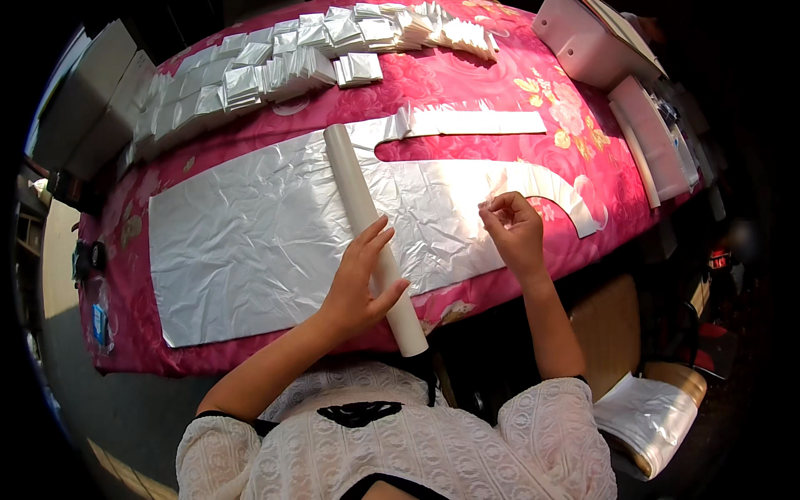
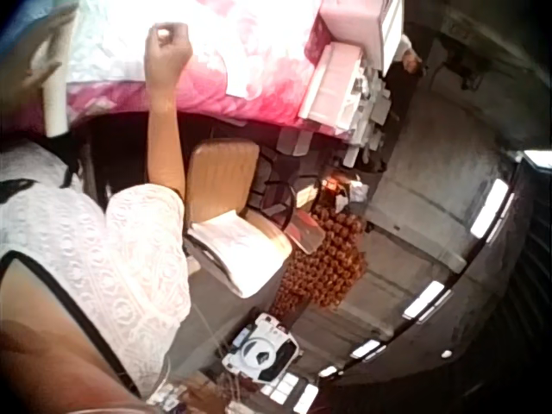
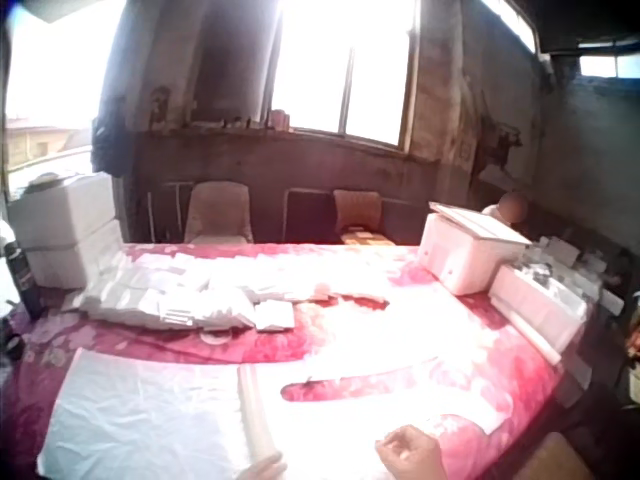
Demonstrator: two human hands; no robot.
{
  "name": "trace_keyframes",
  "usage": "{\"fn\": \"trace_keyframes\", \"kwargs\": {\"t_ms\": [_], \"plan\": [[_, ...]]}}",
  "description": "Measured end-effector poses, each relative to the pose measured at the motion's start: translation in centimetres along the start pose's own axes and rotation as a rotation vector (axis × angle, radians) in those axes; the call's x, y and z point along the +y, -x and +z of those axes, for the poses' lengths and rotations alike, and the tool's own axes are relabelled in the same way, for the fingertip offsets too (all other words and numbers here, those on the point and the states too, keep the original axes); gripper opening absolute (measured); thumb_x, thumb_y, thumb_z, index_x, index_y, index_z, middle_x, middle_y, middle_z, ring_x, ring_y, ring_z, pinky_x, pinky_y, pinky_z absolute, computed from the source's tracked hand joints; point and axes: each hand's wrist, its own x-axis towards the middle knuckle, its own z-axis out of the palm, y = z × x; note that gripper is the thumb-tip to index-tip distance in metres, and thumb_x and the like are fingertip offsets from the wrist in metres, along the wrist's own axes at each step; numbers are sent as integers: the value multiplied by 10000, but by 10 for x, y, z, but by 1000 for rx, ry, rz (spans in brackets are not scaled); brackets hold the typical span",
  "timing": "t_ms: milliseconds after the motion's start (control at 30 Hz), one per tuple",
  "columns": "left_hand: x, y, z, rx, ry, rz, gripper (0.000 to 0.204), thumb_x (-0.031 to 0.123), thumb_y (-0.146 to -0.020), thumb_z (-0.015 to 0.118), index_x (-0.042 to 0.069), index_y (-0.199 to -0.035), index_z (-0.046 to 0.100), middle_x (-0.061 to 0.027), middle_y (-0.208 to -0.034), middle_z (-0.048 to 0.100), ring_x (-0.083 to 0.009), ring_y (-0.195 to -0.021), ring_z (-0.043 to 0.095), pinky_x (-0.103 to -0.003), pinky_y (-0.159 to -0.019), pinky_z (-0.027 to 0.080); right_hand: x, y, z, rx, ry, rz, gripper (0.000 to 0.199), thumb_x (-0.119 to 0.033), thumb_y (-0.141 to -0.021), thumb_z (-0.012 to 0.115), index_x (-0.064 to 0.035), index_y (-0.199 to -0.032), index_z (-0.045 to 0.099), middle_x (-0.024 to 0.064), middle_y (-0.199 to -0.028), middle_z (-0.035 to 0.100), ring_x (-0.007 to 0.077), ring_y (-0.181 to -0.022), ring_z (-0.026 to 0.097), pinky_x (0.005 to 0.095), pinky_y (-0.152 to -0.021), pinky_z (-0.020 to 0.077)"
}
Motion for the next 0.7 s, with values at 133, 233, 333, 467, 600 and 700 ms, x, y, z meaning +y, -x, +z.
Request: {"fn": "trace_keyframes", "kwargs": {"t_ms": [133,233,333,467,600,700], "plan": [[17,0,-28,-81,714,-511,385,199,-875,572,5,-1193,473,-128,-1100,579,-170,-973,584,-307,-847,470,-69,58,92,-541,99,-424,294,-116,-753,664,-13,-1011,566,133,-990,591,260,-874,596,323,-735,484],[-3,11,-89,-112,597,-690,207,187,-862,585,4,-956,606,-92,-859,657,-152,-814,633,-294,-728,512,-78,82,100,-561,180,-622,374,-167,-741,681,1,-1049,551,146,-1061,559,283,-933,570,347,-750,483],[-28,45,-165,11,457,-827,195,184,-849,589,12,-937,606,-91,-871,655,-171,-803,640,-304,-712,514,-86,100,86,-356,483,-496,404,-250,-737,693,3,-1018,552,149,-1004,564,283,-891,571,360,-712,481],[-48,86,-225,116,284,-942,198,155,-848,552,-13,-945,595,-118,-897,655,-191,-808,641,-326,-751,508,-70,116,64,-377,784,-16,437,-441,-745,664,-22,-786,548,129,-689,596,306,-674,599,394,-593,470],[-62,87,-238,81,337,-976,187,135,-840,533,-19,-929,591,-119,-893,653,-181,-766,638,-284,-729,506,-55,127,74,-555,674,301,440,-421,-771,610,17,-777,565,204,-673,603,357,-665,612,412,-610,477],[-63,83,-241,68,277,-1016,178,120,-833,525,-21,-919,593,-106,-867,656,-165,-744,633,-269,-699,505,-58,131,75,-502,497,423,409,-398,-771,605,4,-844,598,198,-725,624,351,-700,621,397,-641,488]]}}
